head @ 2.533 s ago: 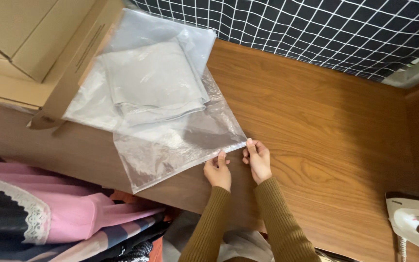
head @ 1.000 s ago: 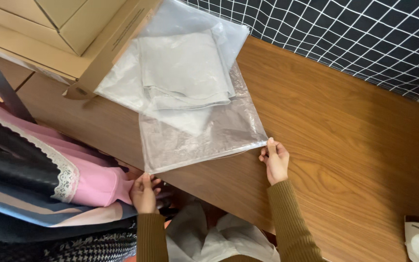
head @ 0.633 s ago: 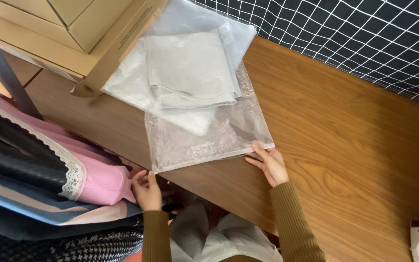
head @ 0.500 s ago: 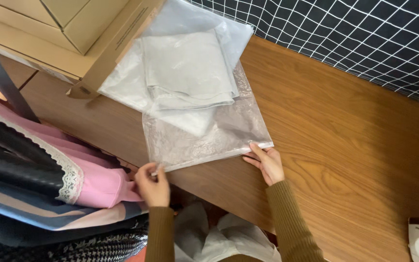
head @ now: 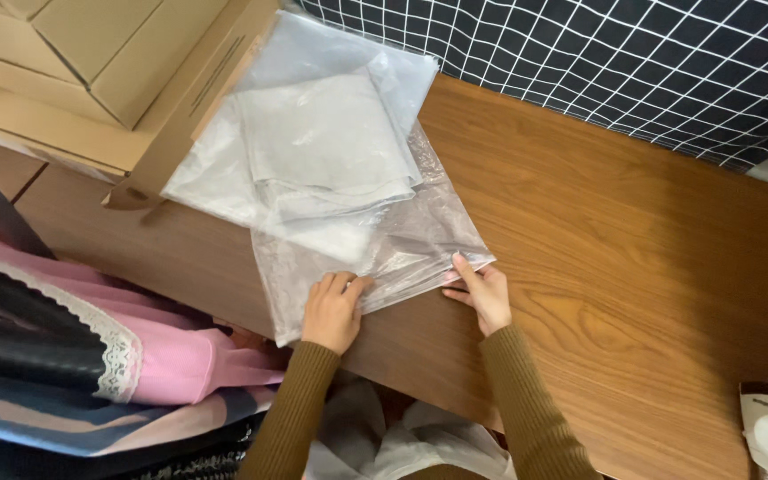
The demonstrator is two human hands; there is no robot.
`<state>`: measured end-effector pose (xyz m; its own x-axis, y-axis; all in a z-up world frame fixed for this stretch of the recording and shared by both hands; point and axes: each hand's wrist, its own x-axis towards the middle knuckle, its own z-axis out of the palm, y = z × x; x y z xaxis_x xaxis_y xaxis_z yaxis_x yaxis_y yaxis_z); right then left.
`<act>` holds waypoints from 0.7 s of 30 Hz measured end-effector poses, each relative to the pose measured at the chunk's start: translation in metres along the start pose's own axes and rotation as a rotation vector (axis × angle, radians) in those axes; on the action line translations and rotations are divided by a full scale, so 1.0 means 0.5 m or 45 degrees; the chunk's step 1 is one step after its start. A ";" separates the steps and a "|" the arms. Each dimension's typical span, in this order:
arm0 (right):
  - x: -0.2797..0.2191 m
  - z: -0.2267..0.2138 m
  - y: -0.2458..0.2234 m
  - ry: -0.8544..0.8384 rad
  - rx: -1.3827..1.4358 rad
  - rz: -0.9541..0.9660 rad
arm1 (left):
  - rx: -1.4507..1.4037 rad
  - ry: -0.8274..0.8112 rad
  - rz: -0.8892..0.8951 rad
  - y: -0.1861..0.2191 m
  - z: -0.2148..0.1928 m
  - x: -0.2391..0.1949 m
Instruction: The person opens a cardboard box and removes a plastic-wrapped shirt. They place the box aside, unwrap the shirt, unfold it on a wooden table, and smooth it out. The person then picks up the shirt, places it on a green hanger, and hangs it on a clothing rack.
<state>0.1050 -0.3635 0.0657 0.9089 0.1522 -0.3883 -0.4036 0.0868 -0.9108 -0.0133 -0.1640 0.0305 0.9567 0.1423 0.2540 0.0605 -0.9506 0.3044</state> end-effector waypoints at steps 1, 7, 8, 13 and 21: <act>0.014 -0.008 0.001 0.005 0.005 -0.004 | 0.001 0.000 0.008 0.002 -0.004 0.004; 0.061 -0.031 -0.019 0.082 0.022 -0.101 | -0.206 -0.046 0.067 0.034 -0.025 0.047; 0.056 -0.024 -0.028 0.194 0.008 -0.176 | -0.221 -0.019 0.099 0.037 -0.019 0.055; 0.083 -0.050 0.025 0.857 -0.459 -0.845 | -0.349 0.025 0.143 0.083 0.000 0.094; 0.050 0.037 0.017 0.000 -0.164 -0.159 | -0.420 0.174 0.126 0.159 -0.031 0.149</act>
<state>0.1226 -0.3409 0.0508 0.9511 0.1481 -0.2712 -0.2710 -0.0221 -0.9623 0.0581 -0.2248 0.0878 0.9051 0.1109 0.4106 -0.1467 -0.8248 0.5461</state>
